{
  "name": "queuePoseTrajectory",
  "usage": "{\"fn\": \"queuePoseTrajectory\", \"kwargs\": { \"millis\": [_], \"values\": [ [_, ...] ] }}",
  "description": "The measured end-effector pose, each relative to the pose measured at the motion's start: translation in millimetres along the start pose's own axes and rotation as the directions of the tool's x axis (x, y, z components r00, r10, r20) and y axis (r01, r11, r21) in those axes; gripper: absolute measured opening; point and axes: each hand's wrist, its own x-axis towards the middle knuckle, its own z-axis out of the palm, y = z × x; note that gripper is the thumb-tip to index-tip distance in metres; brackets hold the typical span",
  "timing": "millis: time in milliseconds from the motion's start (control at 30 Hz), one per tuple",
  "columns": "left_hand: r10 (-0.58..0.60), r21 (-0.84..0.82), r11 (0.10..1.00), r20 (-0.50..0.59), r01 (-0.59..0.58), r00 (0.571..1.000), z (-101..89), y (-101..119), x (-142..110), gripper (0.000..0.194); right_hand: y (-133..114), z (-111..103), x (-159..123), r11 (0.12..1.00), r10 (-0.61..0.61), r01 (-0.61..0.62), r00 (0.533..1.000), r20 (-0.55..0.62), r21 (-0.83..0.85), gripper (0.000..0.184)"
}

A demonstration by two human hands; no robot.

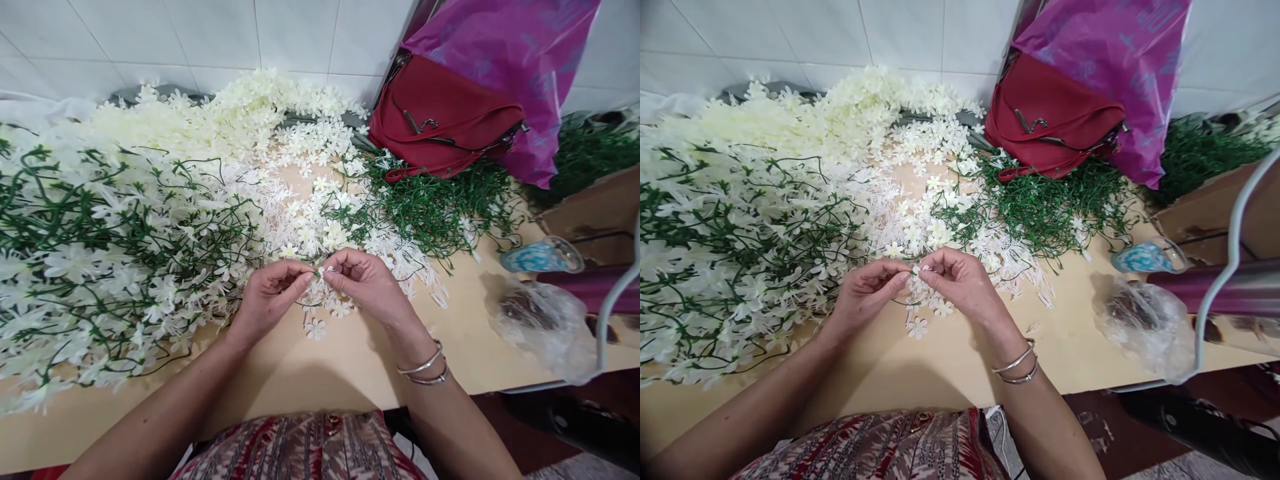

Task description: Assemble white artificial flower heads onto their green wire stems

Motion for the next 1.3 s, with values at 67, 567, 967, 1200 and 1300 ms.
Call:
{"fn": "queuePoseTrajectory", "kwargs": {
  "millis": [67, 567, 967, 1200, 1300],
  "values": [
    [-0.009, 0.033, 0.999, 0.019, 0.008, 1.000, -0.1, -0.4, -0.5, 0.012, 0.7, 0.1, -0.4, 1.000, 0.016, -0.016, 1.000, -0.002, -0.022, 0.021],
    [-0.123, -0.046, 0.991, 0.087, 0.127, 0.989, -0.1, -0.3, 0.7, 0.022, 10.2, 7.2, 4.1, 0.999, 0.017, -0.016, 1.000, -0.011, 0.048, 0.022],
    [-0.138, -0.071, 0.987, 0.061, 0.142, 0.989, -0.4, -0.9, 2.6, 0.024, 16.2, 12.8, 7.0, 0.999, -0.008, 0.009, 1.000, -0.027, 0.034, 0.020],
    [-0.146, -0.092, 0.984, 0.044, 0.150, 0.988, 2.3, 1.0, 3.9, 0.031, 16.8, 12.9, 9.7, 0.992, -0.001, 0.005, 0.999, -0.032, 0.122, 0.031],
    [-0.147, -0.112, 0.982, 0.042, 0.151, 0.988, 3.8, 4.0, 3.5, 0.033, 17.2, 8.3, 9.4, 0.986, -0.005, 0.005, 1.000, 0.002, 0.166, 0.031]
  ]
}}
